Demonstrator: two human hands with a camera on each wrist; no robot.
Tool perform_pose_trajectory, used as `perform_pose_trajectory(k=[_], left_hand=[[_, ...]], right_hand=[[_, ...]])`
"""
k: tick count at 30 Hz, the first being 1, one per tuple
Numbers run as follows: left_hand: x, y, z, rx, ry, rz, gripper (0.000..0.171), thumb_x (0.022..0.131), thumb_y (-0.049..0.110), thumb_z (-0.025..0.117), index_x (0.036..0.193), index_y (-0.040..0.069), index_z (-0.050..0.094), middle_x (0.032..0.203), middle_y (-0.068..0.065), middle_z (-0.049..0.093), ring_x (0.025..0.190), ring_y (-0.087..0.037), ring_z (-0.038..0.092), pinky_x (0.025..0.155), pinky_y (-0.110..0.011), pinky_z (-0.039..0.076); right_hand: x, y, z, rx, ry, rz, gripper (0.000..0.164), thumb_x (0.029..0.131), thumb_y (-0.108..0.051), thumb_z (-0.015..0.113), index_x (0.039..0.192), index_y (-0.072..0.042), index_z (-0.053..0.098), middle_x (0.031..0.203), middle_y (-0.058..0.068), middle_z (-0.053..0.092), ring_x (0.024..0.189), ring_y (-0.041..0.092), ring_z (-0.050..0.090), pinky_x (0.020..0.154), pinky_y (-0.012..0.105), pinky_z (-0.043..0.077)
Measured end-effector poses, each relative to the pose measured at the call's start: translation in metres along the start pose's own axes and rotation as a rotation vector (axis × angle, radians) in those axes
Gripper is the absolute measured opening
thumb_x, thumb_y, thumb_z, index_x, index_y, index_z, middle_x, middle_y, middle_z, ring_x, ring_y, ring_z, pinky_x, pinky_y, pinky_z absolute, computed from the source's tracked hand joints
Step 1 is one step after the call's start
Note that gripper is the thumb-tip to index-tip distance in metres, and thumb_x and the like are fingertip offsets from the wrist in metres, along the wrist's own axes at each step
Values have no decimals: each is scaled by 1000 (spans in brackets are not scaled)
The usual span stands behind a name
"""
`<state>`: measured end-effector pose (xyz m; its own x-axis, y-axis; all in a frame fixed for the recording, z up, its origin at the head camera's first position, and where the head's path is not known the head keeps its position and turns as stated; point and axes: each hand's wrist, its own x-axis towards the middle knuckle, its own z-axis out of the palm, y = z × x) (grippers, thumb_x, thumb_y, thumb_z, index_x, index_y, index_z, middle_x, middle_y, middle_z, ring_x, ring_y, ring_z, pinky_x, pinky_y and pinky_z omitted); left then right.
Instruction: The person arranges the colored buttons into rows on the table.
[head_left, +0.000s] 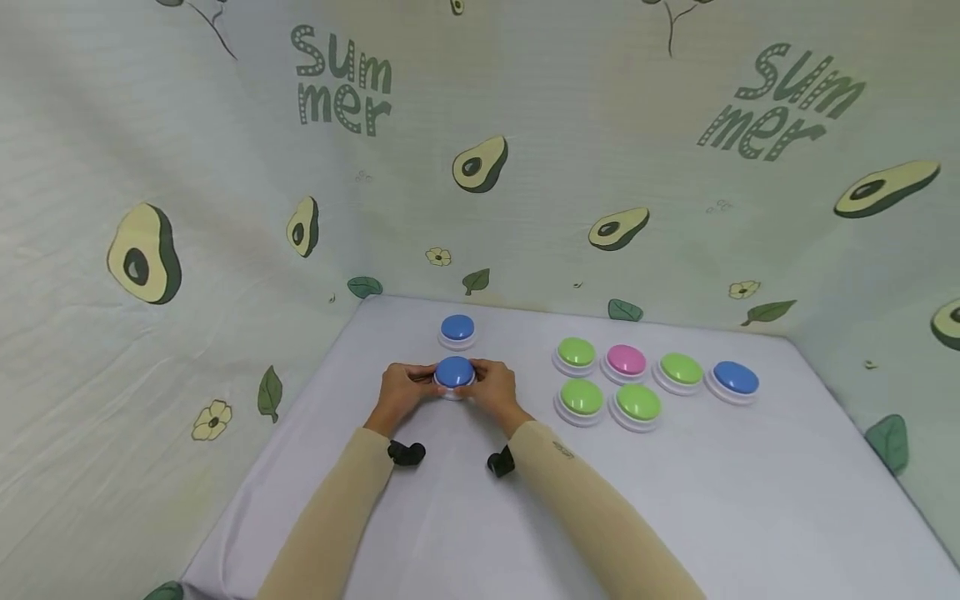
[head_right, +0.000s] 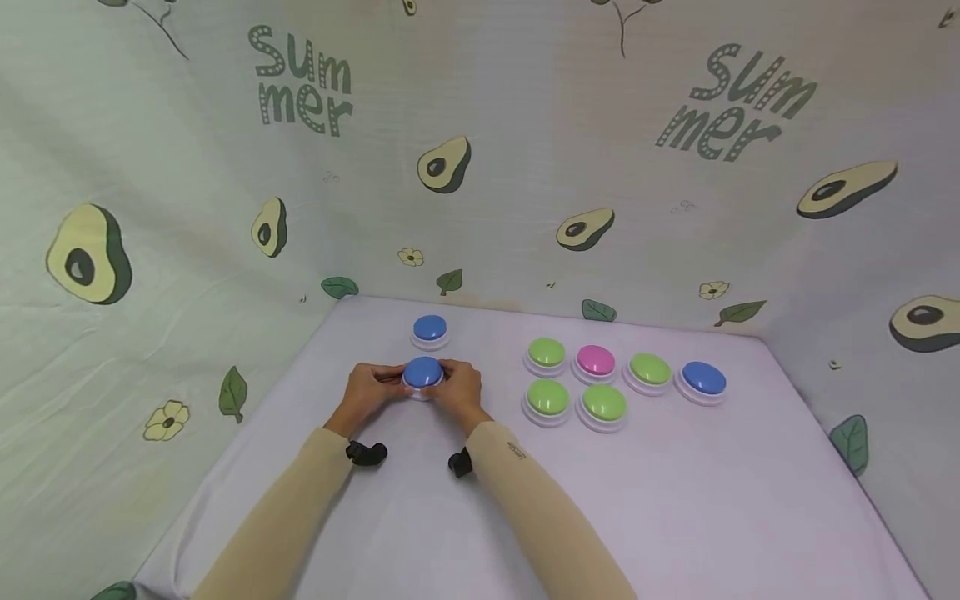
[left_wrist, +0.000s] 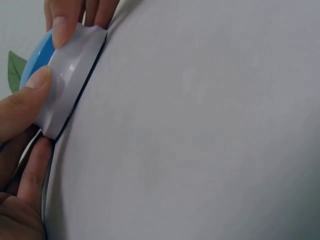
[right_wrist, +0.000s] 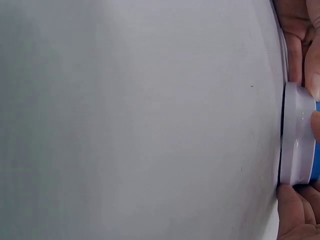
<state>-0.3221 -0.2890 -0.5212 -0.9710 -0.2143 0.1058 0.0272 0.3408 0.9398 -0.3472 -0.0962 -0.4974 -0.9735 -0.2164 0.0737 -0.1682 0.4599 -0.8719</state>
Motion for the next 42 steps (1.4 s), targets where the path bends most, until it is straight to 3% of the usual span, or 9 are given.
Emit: perform_pose_trajectory(k=[6,13,24,30,35,42], left_hand=[[-3,7,12,-29,-10,22,49,74,0,94,120,1,77,123,-19,73,116,-29,71,98,-33,58],[-9,27,34,-63,-27,54,50,77,-1,92,124,2,76,131,-18,71,123,-34,68,105,-42,55],[-11,55,84,-159,-65,100,49,77,-9,88,123,-2,75,128,-21,72,120,-36,69,97,-38,59],[-12,71,116,-168,-71,110,48,77,-8,89,122,0,76,127,-20,72,118,-34,71,94,-34,61],[-14,84,145,-186,-88,120,45,77,-8,89,120,-1,77,125,-20,73,116,-33,72,92,-30,61],[-23,102,180,-174,-92,171,43,77,-9,89,118,-4,77,121,-21,74,116,-33,72,94,-30,61]], right_hand=[[-1,3,-9,-8,20,11,67,79,-5,92,138,5,64,135,18,67,130,30,63,114,42,48],[-2,10,-33,-28,72,37,69,79,-9,93,141,0,64,137,16,67,132,31,62,116,44,47],[-20,18,-88,21,125,22,68,78,-2,91,139,7,62,138,24,65,130,35,63,110,43,52],[-28,27,-123,50,146,43,68,80,-1,89,142,5,61,141,22,64,133,34,61,111,43,51],[-35,37,-151,-3,163,72,66,80,-3,90,140,3,63,141,22,64,132,35,62,110,44,52],[-47,52,-185,12,180,103,69,83,-4,89,144,4,59,144,24,61,135,36,59,112,44,50]])
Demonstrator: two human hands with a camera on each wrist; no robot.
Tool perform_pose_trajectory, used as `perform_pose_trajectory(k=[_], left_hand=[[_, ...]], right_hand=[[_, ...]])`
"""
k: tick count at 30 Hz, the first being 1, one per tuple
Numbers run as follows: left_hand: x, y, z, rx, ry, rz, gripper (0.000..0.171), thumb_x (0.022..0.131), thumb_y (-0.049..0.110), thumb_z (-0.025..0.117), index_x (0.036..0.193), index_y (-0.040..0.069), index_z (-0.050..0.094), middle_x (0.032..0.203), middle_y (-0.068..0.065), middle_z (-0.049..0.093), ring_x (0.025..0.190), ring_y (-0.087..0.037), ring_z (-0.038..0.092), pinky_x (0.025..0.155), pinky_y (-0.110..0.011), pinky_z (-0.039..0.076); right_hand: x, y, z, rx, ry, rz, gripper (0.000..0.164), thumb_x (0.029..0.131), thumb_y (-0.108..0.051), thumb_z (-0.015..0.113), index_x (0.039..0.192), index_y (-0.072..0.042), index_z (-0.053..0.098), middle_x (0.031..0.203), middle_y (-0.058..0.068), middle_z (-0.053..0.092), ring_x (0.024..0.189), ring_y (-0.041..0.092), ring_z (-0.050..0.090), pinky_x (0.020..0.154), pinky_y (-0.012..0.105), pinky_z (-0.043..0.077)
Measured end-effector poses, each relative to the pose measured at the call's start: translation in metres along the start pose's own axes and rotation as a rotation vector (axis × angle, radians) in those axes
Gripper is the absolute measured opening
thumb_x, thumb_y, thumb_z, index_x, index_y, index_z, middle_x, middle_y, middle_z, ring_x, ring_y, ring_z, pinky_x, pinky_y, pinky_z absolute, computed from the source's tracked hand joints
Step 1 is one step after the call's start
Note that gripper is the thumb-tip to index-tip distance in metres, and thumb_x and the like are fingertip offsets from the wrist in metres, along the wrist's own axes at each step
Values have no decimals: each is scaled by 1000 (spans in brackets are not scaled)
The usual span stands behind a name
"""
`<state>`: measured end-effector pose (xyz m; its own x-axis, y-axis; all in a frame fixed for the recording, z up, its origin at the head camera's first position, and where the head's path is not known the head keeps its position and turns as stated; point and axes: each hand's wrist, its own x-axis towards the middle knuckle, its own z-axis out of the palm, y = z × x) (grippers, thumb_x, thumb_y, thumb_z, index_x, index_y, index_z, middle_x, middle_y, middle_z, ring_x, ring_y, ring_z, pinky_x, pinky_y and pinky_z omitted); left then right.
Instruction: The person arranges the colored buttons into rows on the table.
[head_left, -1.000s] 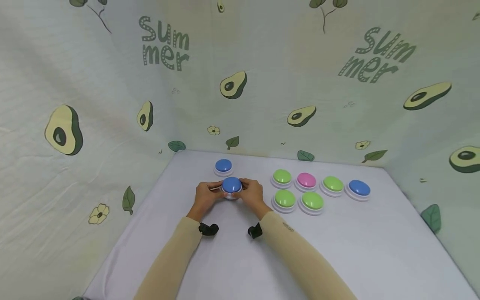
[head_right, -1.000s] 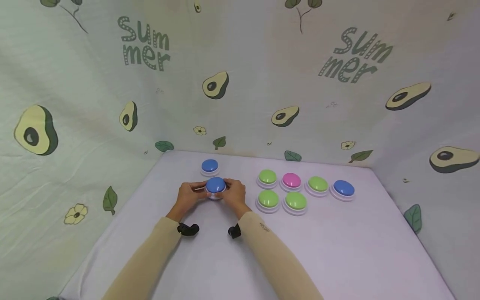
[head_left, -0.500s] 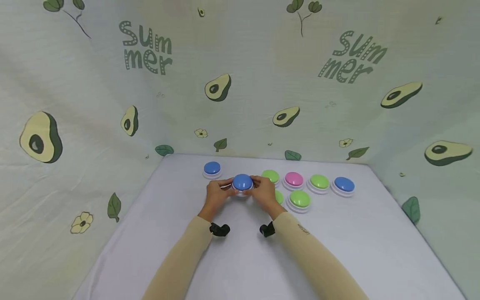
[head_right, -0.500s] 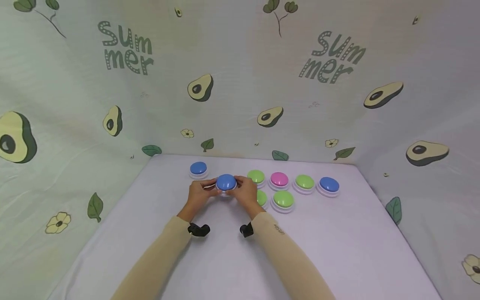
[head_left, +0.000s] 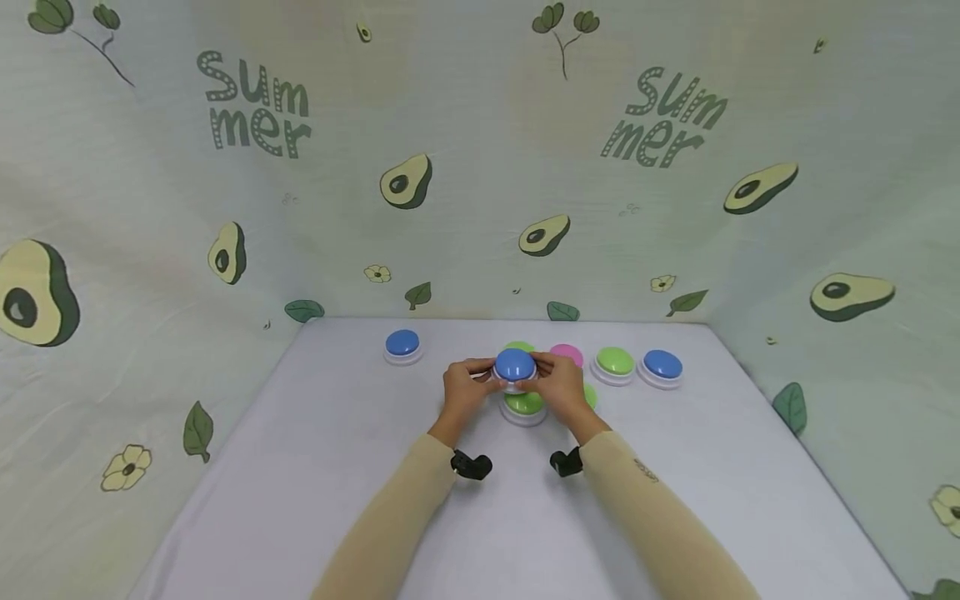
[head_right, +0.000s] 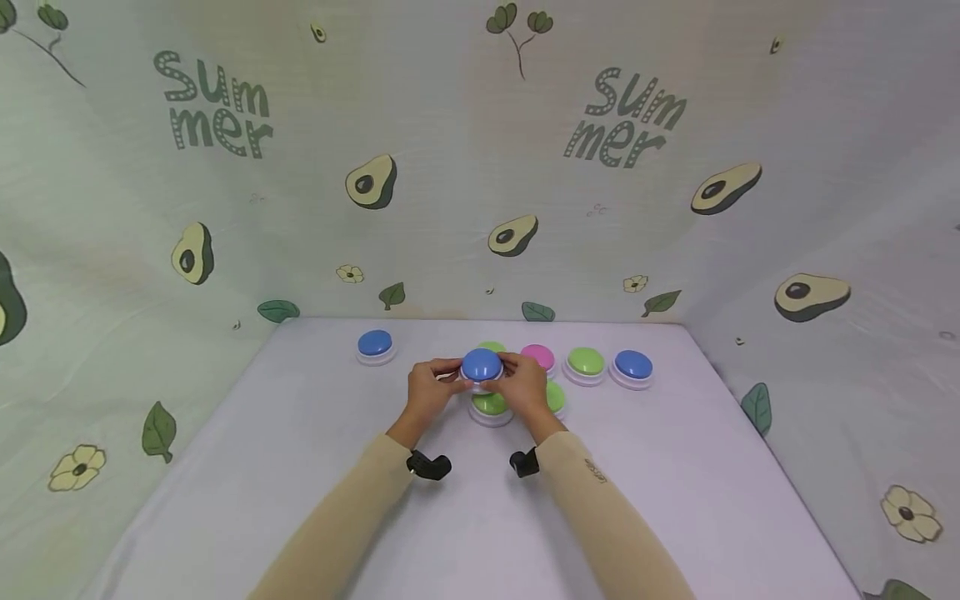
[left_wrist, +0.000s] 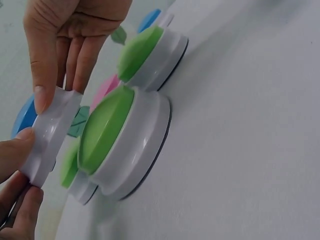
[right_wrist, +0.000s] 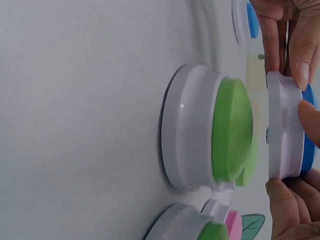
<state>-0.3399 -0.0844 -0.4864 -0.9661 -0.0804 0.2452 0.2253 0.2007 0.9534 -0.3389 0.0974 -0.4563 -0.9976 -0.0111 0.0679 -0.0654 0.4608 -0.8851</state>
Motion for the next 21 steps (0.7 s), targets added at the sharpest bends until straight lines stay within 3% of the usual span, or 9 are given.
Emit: perform_pose_trajectory(k=[9,14,21], left_hand=[[-3,12,48,-34,-12,17,39,78,-8,89,115,-4,78,117,-20,74,114,-30,71,91,-26,61],[-5,21,72,-38,-27,19,39,79,-7,89,116,-2,78,118,-17,74,114,-26,71,92,-25,60],[-9,31,103,-71,-80,53,39,83,-8,85,120,-9,73,118,-21,72,118,-30,69,96,-28,59]], right_hand=[[-6,17,-44,31,54,5,66,82,-1,88,141,7,60,143,26,61,134,38,59,110,44,51],[-10,26,-65,27,67,53,68,85,-6,88,145,5,58,146,25,58,137,38,56,112,45,50],[-16,38,-95,38,91,89,68,87,-6,86,147,3,56,150,25,55,141,39,53,114,46,47]])
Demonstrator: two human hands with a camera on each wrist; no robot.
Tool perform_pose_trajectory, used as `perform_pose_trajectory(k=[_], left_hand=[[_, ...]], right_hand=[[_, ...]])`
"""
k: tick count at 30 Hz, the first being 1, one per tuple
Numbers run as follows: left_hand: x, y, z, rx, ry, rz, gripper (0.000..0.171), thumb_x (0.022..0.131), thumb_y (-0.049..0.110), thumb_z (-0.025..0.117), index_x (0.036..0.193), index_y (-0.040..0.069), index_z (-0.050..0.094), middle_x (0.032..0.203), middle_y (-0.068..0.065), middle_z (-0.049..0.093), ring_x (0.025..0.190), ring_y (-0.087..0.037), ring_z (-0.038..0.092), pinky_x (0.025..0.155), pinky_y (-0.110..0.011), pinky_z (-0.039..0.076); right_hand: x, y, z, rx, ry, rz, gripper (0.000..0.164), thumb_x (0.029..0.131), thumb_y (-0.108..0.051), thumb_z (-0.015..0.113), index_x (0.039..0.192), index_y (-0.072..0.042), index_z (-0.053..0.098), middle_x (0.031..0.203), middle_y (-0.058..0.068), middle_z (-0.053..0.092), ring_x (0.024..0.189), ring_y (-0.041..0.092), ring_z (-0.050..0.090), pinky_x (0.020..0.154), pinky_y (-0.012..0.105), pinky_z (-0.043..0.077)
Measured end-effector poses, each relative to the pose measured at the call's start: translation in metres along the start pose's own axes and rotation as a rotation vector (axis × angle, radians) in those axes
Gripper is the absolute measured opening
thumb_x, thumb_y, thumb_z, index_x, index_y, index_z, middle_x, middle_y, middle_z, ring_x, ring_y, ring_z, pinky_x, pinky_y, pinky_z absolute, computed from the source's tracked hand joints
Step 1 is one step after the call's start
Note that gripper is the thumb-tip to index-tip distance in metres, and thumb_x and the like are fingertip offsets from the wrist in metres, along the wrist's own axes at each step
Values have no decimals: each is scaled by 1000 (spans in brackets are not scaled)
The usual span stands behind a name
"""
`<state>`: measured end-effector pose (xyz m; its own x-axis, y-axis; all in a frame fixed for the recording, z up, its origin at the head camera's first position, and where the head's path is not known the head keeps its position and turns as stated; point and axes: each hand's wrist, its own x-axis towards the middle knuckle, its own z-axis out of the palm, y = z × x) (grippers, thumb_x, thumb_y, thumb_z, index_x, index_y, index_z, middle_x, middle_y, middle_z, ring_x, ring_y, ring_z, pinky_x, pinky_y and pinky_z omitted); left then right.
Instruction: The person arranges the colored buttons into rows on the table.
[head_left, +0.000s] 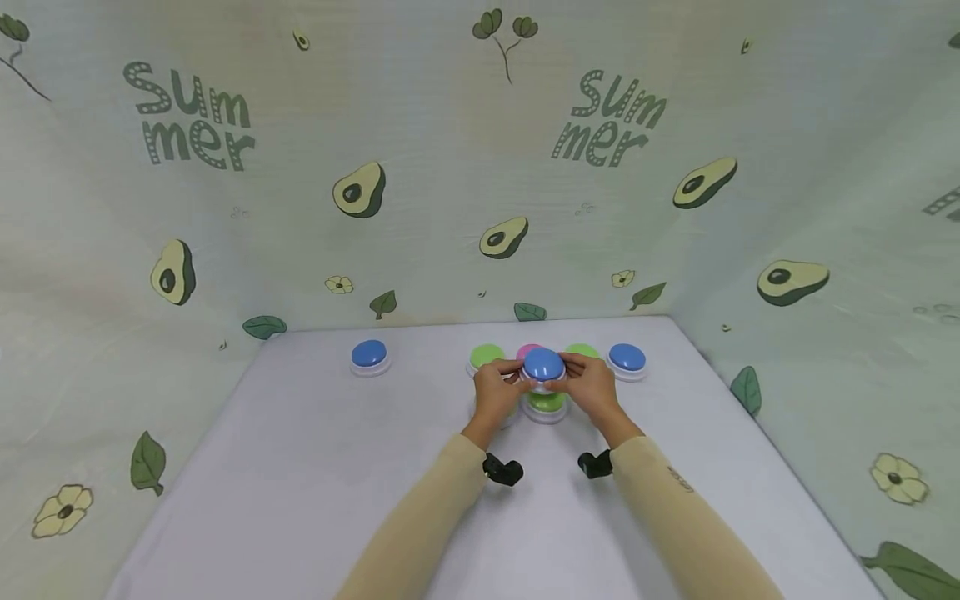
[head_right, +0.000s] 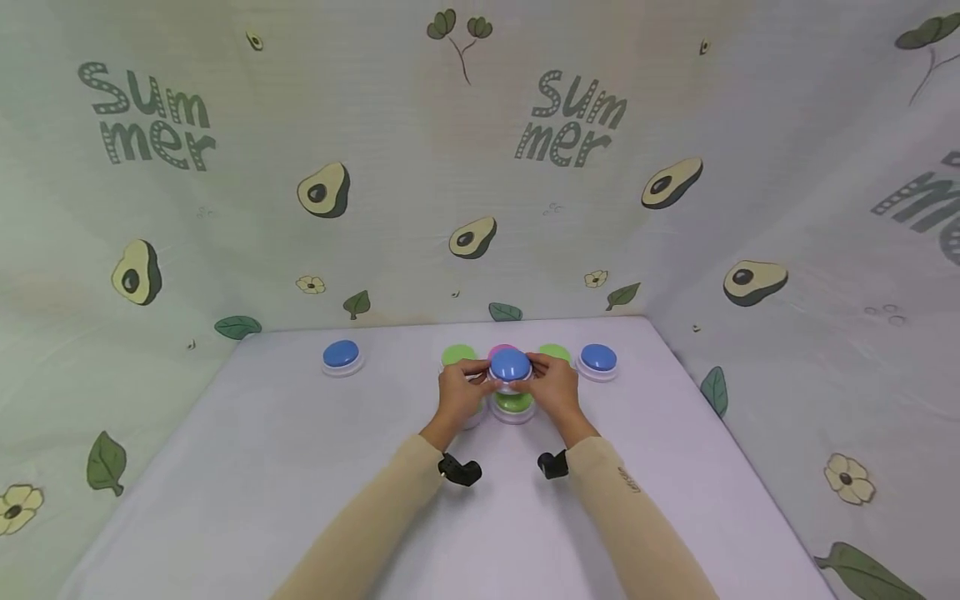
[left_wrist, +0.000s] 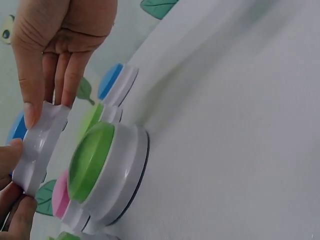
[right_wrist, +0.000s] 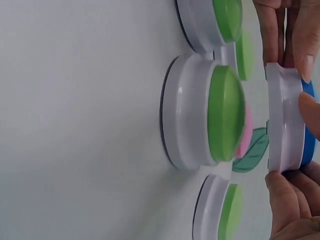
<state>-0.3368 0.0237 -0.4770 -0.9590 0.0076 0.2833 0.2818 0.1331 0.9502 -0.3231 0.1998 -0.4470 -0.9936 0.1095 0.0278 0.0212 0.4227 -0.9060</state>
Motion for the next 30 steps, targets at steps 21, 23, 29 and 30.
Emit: perform_pose_trajectory(k=[21,23,29,30], left_hand=[[0,2,73,202,-84,-3,39,79,-7,88,117,-3,77,111,-14,77,105,-20,72,90,-24,61],[0,2,79,247,-89,9,38,79,-5,88,115,-3,78,107,-13,77,102,-19,71,89,-26,61],[3,5,96,406,-99,46,31,77,-2,88,107,-3,80,95,-11,78,92,-22,71,85,-34,61],[2,6,99,432,-104,45,31,77,-2,88,106,-3,80,94,-11,77,92,-22,71,86,-35,61]], right_hand=[[-11,38,-51,-62,92,50,70,86,-5,86,148,6,54,149,25,55,139,40,53,113,51,47],[-11,41,-53,-65,99,54,70,86,-4,86,148,6,54,148,26,55,139,41,53,113,51,47],[-12,50,-59,-64,113,76,66,88,-2,84,147,8,54,147,28,55,139,42,53,114,51,46],[-12,52,-60,-68,114,83,66,88,-2,84,147,8,54,147,28,55,139,41,53,114,50,46]])
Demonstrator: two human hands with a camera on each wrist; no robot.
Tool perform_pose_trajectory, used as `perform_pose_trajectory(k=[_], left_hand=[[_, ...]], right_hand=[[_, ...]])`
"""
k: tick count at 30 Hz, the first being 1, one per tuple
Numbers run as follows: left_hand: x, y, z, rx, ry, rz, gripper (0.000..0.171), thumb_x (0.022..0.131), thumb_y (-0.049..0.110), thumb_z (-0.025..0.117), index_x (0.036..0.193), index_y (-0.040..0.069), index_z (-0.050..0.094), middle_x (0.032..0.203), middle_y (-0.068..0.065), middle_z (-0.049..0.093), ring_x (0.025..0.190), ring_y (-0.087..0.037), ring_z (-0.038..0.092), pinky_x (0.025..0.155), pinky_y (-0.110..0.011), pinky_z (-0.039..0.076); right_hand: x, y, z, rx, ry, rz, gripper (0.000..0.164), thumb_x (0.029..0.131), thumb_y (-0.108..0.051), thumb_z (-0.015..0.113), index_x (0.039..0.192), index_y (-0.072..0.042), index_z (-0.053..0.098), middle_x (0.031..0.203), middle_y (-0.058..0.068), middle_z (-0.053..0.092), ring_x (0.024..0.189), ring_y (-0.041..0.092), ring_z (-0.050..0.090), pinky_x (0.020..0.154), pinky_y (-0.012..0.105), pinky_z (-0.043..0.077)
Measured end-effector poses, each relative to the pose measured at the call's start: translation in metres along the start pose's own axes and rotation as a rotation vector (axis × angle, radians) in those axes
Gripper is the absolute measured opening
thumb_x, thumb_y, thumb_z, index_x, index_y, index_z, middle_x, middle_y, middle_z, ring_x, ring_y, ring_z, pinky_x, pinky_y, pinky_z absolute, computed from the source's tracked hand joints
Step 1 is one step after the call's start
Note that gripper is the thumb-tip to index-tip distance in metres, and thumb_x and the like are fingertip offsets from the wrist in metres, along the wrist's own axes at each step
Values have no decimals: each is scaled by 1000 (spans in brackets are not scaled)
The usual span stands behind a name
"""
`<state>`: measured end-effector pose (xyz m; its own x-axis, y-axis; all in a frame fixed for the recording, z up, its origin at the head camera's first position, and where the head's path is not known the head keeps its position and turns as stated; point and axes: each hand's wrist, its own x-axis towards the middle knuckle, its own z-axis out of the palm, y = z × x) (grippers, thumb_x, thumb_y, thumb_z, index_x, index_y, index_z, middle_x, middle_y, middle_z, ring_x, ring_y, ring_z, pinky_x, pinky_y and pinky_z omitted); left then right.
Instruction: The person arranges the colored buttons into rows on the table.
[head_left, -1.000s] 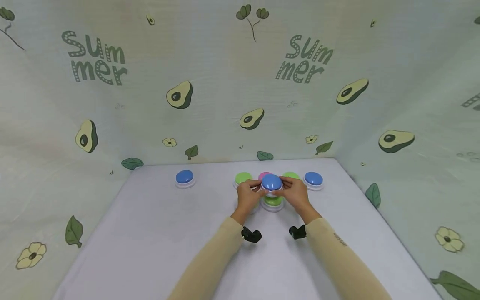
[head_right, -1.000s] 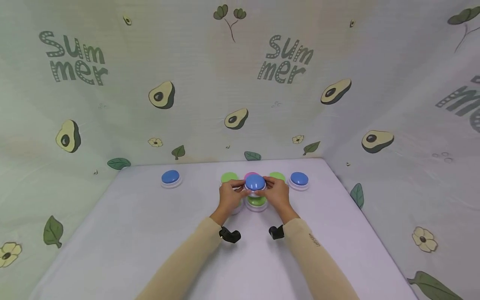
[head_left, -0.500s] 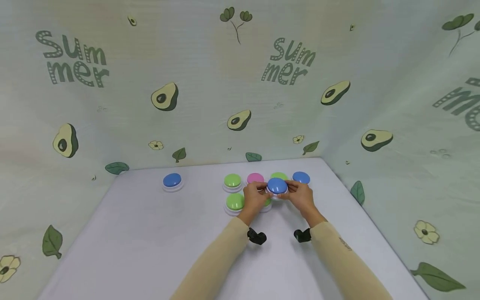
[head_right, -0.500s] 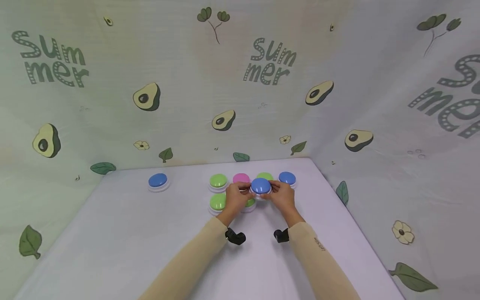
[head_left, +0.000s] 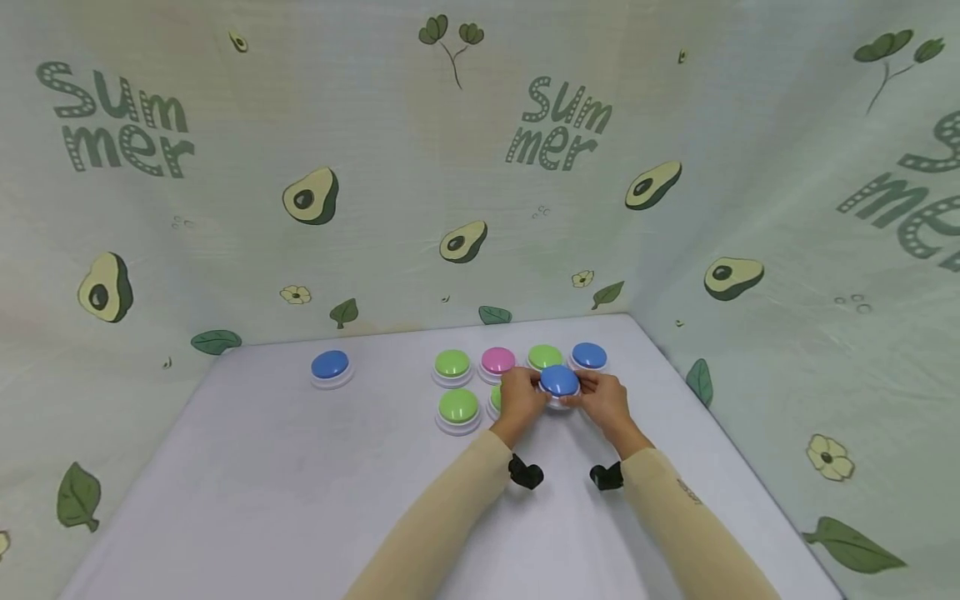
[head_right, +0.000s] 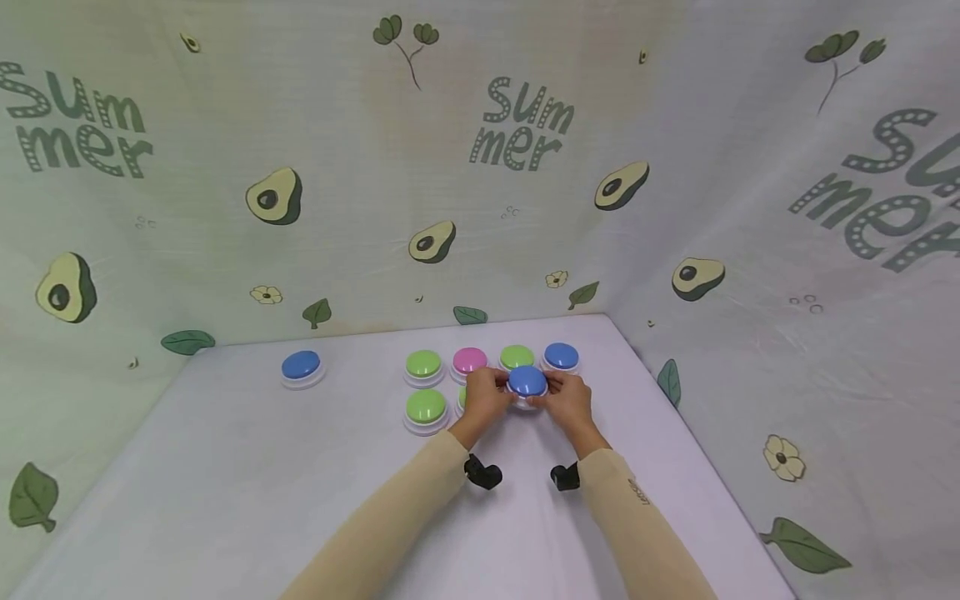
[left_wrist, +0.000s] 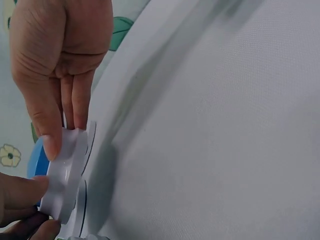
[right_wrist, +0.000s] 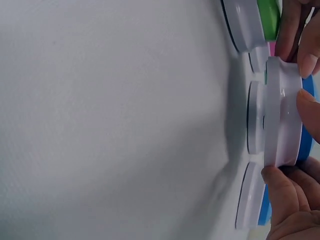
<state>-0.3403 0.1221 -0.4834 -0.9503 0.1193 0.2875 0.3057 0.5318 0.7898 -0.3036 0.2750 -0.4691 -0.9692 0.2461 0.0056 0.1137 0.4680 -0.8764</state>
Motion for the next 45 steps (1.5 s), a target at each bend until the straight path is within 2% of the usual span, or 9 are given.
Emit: perform_pose_trajectory(k=[6,13,16,22,27,31,39,45], left_hand=[[0,6,5,117,-2,5,28,75,0,87,101,-5,79,94,-13,77,95,-27,72,90,-40,60],[4,10,11,179,-66,-21,17,73,-7,81,85,-1,72,79,-8,68,76,-19,62,78,-37,60],[4,12,12,211,-83,-16,18,74,-7,80,87,0,70,78,-7,65,74,-17,59,76,-35,60],[0,16,16,257,-102,-33,23,77,-5,82,97,-2,71,85,-10,68,80,-20,62,83,-38,61],[-1,19,18,250,-129,-45,25,78,-4,81,101,-4,69,89,-13,67,81,-23,64,82,-39,61],[-1,21,18,238,-143,-53,27,80,-4,81,106,-5,70,95,-14,68,86,-23,64,86,-40,61],[-1,24,15,249,-132,5,16,80,-7,76,94,-2,71,84,-10,67,76,-22,64,76,-38,61],[1,23,16,232,-156,-48,19,81,-7,75,99,-2,70,89,-10,66,80,-20,61,82,-38,60]], right_hand=[[3,10,2,6,-1,3,67,85,-1,86,144,10,56,143,29,58,137,42,54,114,51,47],[4,17,2,17,-15,15,70,84,0,86,146,9,54,145,29,56,138,42,54,115,50,46],[5,20,1,13,-15,17,70,84,1,85,146,9,54,146,30,56,138,42,54,114,50,46],[5,26,-1,-24,-12,23,68,83,-1,87,143,8,57,142,29,59,136,43,56,113,52,47],[5,29,-3,-30,-9,14,66,83,0,87,142,9,58,141,29,60,134,43,57,113,51,47],[6,30,-5,-38,1,-14,66,81,1,89,139,11,60,137,29,62,132,43,59,112,51,48],[7,30,-7,-74,-12,-10,65,82,-3,89,139,10,61,137,28,62,133,42,58,112,51,49],[8,31,-7,-104,-11,-1,67,80,-10,92,138,8,63,134,26,64,134,42,57,115,54,45]])
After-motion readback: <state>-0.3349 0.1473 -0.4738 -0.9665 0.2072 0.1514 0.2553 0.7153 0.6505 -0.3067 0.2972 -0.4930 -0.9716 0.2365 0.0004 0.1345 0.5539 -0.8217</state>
